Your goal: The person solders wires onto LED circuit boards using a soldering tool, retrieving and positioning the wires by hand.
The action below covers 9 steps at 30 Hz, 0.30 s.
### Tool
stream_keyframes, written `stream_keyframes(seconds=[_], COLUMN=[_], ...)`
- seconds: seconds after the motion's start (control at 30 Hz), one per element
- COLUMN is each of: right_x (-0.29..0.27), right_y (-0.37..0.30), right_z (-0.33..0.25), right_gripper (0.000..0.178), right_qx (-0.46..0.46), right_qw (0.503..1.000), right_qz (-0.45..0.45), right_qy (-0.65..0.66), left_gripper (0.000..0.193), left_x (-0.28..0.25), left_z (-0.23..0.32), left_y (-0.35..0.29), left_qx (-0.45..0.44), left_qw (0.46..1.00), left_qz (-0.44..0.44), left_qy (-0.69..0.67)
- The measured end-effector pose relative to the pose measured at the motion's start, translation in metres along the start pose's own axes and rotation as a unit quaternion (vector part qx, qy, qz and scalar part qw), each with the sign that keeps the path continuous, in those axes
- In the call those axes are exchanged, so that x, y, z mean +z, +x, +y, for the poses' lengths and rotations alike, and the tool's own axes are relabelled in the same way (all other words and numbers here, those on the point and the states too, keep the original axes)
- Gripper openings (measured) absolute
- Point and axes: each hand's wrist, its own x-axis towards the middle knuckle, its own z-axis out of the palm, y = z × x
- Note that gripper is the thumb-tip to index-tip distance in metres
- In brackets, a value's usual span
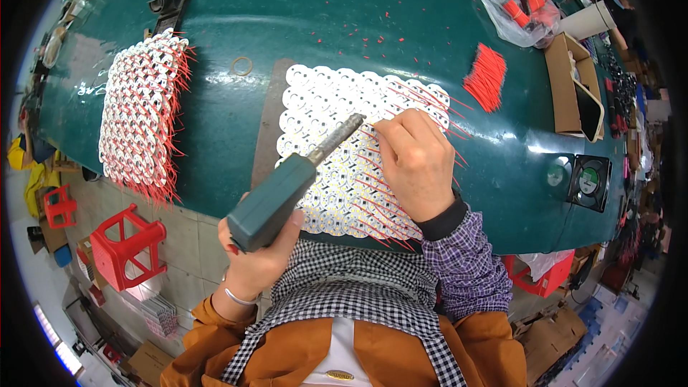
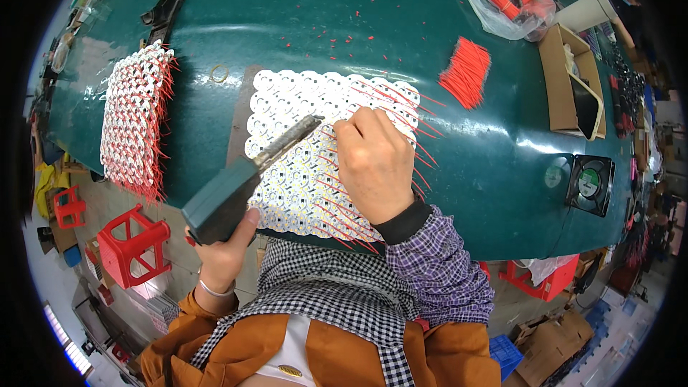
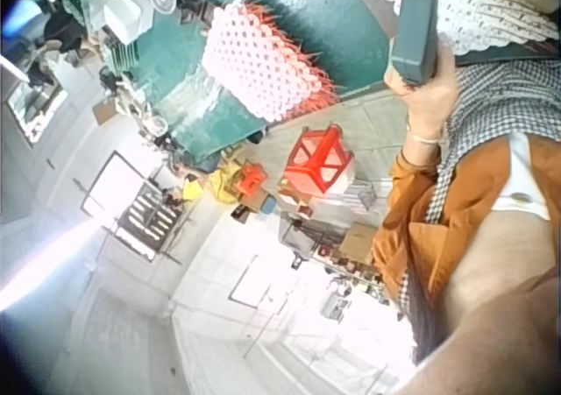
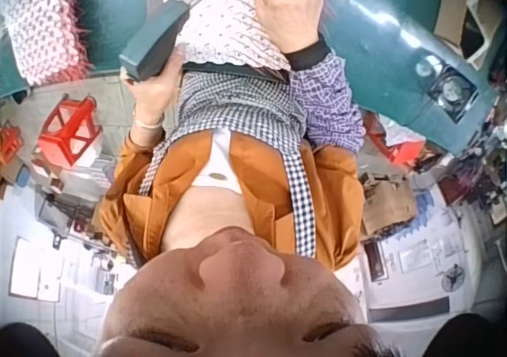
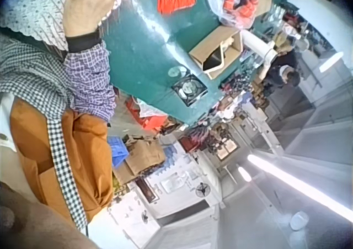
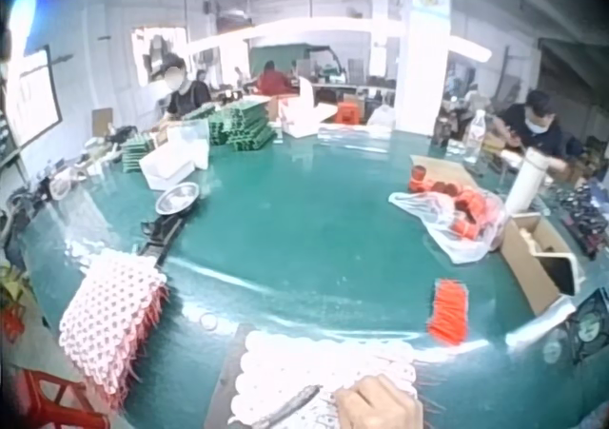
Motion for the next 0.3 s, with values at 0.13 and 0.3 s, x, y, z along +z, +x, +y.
stream_keyframes(seconds=[0.13, 0.3], right_x=[-0.001, 0.000], right_y=[-0.001, -0.002], right_z=[0.002, 0.002], right_gripper=[0.008, 0.009], right_qx=[-0.006, 0.001], right_qw=[1.000, 1.000], right_qz=[0.004, -0.007], right_qy=[-0.005, -0.016], left_gripper=[0.025, 0.031], left_x=[-0.009, -0.033], left_z=[0.005, -0.017], left_y=[0.006, 0.048], left_qx=[-0.178, -0.217], left_qw=[0.970, 0.923], left_qz=[0.100, 0.100], left_qy=[-0.131, -0.300])
